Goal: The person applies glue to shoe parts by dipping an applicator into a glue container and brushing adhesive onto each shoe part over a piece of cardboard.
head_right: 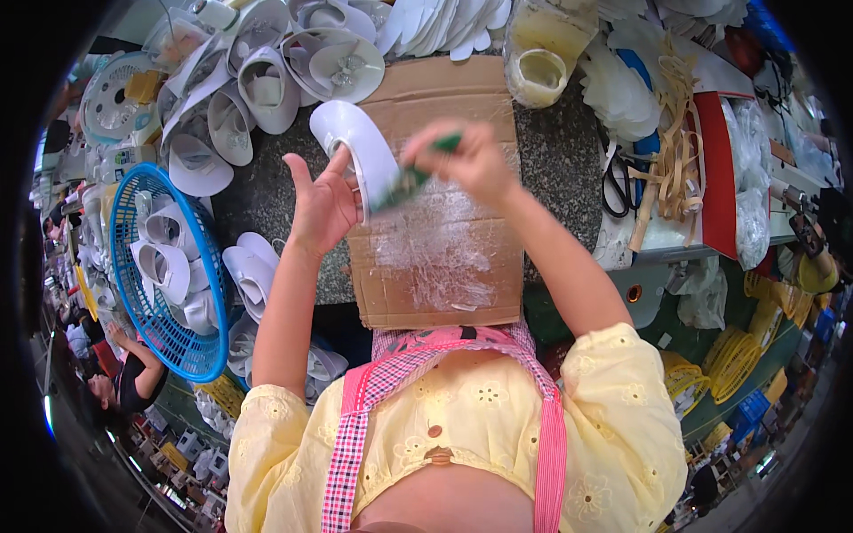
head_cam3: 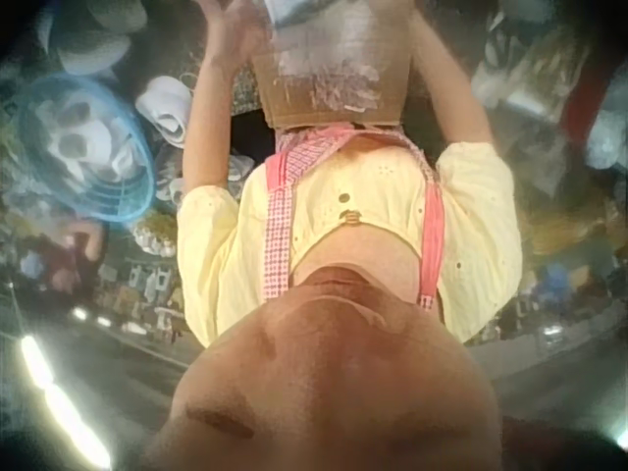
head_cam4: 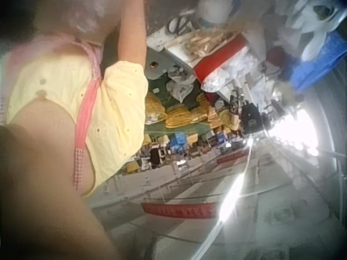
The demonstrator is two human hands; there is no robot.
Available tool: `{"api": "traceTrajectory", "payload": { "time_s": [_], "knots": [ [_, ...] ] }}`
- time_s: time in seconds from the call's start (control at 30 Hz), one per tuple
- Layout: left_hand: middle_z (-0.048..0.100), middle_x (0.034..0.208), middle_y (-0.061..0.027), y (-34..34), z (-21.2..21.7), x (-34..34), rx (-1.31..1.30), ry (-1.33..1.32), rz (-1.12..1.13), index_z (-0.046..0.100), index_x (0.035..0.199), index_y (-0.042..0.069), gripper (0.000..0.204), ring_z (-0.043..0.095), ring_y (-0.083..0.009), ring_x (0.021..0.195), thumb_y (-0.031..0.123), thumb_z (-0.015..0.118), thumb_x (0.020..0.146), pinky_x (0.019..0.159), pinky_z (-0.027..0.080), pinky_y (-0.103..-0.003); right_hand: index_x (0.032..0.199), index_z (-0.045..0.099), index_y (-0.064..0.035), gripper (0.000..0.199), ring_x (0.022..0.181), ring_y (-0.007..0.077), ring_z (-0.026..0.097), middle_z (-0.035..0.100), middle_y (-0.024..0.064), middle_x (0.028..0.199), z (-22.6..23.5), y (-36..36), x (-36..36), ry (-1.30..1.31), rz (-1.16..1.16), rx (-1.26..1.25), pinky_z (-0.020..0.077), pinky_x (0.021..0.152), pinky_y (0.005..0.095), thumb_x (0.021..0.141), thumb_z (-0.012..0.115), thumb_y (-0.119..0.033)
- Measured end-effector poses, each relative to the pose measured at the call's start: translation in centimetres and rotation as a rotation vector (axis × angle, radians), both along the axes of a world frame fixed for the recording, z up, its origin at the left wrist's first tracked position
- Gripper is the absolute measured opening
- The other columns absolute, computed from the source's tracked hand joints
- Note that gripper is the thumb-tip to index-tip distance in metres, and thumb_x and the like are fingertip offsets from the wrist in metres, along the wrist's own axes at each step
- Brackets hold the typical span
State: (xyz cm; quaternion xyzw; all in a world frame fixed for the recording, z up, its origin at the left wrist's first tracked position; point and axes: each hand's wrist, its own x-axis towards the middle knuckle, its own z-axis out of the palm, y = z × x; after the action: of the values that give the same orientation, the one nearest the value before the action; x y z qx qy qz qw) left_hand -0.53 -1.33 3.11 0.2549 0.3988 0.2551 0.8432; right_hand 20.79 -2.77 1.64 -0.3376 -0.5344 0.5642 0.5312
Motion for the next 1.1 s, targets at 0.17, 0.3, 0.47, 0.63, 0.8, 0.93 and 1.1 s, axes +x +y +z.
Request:
{"api": "traceTrajectory", "payload": {
  "time_s": [0.17,0.3,0.47,0.63,0.8,0.93,1.1],
  "knots": [
    [0.049,0.112,-0.016,0.2,0.4,0.0,-0.016,0.037,0.077,0.009,0.136,0.01,0.107,0.052,-0.0235,0.098,0.084,0.01,0.059,0.076,0.046,-0.034,0.082,0.063,-0.0034,0.007,0.054,0.0053,0.049,0.062,0.0039,0.074,-0.5,1.7,-1.0,-0.025,-0.175,-0.015,0.0379,0.044,0.0183,0.078,0.057,-0.003],
    [0.04,0.12,-0.0199,0.8,0.4,0.3,0.048,0.084,0.194,0.01,0.135,0.005,0.103,0.044,-0.0297,0.109,0.081,0.009,0.065,0.089,0.036,-0.042,0.08,0.064,-0.0045,0.006,0.053,0.004,0.048,0.06,0.0017,0.07,-1.8,-3.9,-1.1,-0.114,0.01,-0.021,0.0359,0.042,0.0168,0.077,0.06,-0.007],
    [0.056,0.097,-0.0184,1.4,-5.9,-0.9,0.095,0.593,0.262,0.055,0.102,-0.003,0.074,0.057,-0.0318,0.086,0.063,0.026,0.082,0.078,0.044,-0.039,0.082,0.065,-0.0085,0.009,0.051,0.0037,0.047,0.061,-0.0011,0.072,0.8,1.2,7.0,-0.3,-0.673,-0.005,0.0346,0.041,0.0174,0.08,0.059,-0.015],
    [0.056,0.054,-0.013,2.8,-6.2,-0.3,1.007,1.331,-0.312,0.055,0.052,0.001,0.073,0.06,-0.023,0.066,0.056,0.021,0.087,0.064,0.042,-0.039,0.085,0.064,-0.0054,0.012,0.065,0.0097,0.055,0.063,0.0025,0.076,-2.3,3.2,13.3,-0.898,-0.677,0.367,0.0421,0.056,0.0216,0.079,0.06,-0.015],
    [0.058,0.067,-0.0061,2.9,-5.1,0.1,-0.035,0.554,0.158,0.058,0.08,-0.003,0.073,0.053,-0.023,0.056,0.059,0.02,0.085,0.058,0.041,-0.033,0.087,0.065,-0.0074,0.011,0.054,0.0048,0.047,0.058,-0.0008,0.068,0.5,1.5,15.0,-0.542,-0.839,0.201,0.0355,0.048,0.0182,0.08,0.059,-0.015],
    [0.061,0.075,-0.0186,2.1,-1.4,-0.1,0.604,1.053,-0.491,0.061,0.082,-0.004,0.067,0.058,-0.0332,0.069,0.055,0.029,0.085,0.07,0.044,-0.04,0.088,0.064,-0.0047,0.013,0.049,0.0031,0.042,0.056,-0.0023,0.066,0.4,-0.8,14.5,-0.497,-0.791,0.04,0.0317,0.044,0.0164,0.081,0.059,-0.014],
    [0.057,0.083,-0.0239,1.1,3.2,0.0,0.968,1.334,-1.022,0.062,0.081,-0.002,0.041,0.055,-0.0369,0.081,0.038,0.053,0.077,0.076,0.042,-0.041,0.089,0.063,-0.0023,0.014,0.049,0.0033,0.043,0.057,-0.0017,0.069,-0.4,-1.4,13.4,-0.35,-0.811,0.014,0.0319,0.044,0.0153,0.08,0.06,-0.013]
  ]
}}
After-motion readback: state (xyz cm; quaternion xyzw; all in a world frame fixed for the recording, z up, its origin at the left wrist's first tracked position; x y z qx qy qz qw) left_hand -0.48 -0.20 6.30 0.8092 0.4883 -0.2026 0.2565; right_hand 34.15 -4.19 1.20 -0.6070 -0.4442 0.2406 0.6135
